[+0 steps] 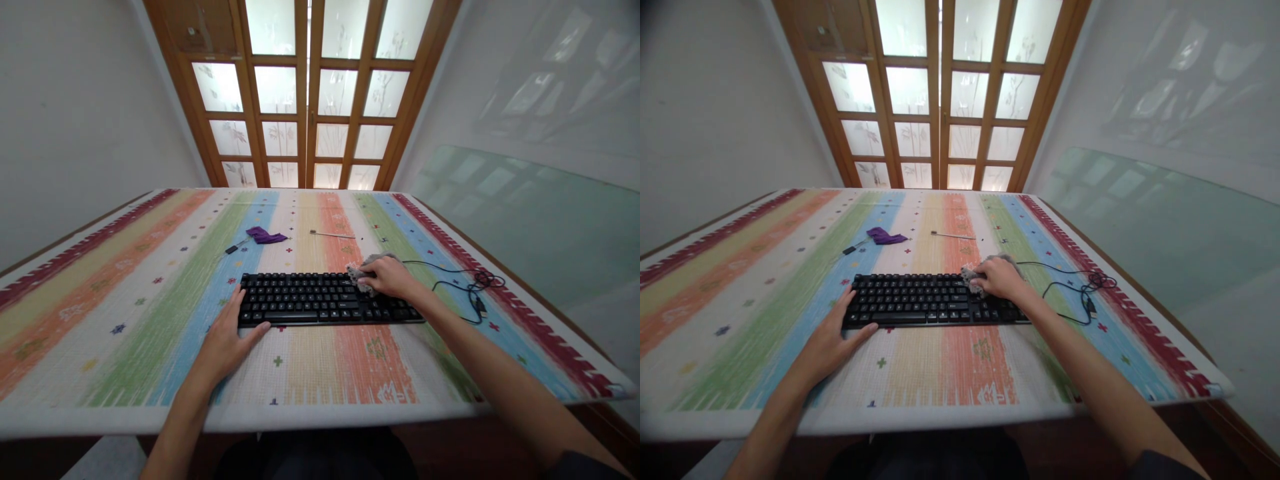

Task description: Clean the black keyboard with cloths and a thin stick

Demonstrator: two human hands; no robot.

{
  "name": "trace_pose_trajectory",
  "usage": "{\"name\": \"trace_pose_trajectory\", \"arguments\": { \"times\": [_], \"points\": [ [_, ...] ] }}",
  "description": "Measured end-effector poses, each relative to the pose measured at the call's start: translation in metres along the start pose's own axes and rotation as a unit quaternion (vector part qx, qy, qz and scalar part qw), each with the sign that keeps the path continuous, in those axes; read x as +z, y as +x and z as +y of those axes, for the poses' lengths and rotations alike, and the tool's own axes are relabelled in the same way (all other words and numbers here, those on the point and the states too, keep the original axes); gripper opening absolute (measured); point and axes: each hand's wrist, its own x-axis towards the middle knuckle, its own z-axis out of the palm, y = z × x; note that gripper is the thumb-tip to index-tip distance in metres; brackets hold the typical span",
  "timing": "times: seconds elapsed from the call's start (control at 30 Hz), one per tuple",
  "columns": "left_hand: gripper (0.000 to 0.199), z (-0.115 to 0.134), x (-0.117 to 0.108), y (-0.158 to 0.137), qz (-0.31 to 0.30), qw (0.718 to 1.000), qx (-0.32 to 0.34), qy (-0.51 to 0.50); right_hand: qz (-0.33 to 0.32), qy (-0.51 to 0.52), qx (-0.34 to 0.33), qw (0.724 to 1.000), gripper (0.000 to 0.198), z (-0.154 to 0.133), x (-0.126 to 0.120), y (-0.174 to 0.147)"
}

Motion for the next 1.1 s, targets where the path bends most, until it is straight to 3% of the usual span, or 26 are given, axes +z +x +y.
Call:
{"name": "trace_pose_trajectory", "arguments": {
  "times": [0.17, 0.47, 0.63, 0.8, 1.1],
  "points": [
    [0.079, 0.0, 0.0, 0.0, 0.0, 1.0, -0.001, 0.001, 0.004, 0.004, 0.019, 1.0, 0.028, 0.003, 0.004, 0.009],
    [0.079, 0.0, 0.001, -0.001, 0.005, 1.0, -0.002, 0.0, 0.03, 0.162, 0.038, 0.986, 0.031, 0.019, 0.013, 0.014],
    [0.079, 0.0, 0.0, 0.0, -0.002, 1.0, -0.002, 0.001, -0.019, 0.237, 0.068, 0.969, 0.043, 0.022, 0.011, 0.021],
    [0.079, 0.0, 0.001, 0.0, 0.003, 1.0, -0.001, 0.002, -0.046, 0.287, 0.056, 0.955, 0.048, 0.027, 0.01, 0.026],
    [0.079, -0.001, -0.001, -0.001, -0.003, 1.0, -0.001, 0.004, -0.011, 0.329, 0.036, 0.944, 0.06, 0.039, 0.016, 0.032]
  ]
}}
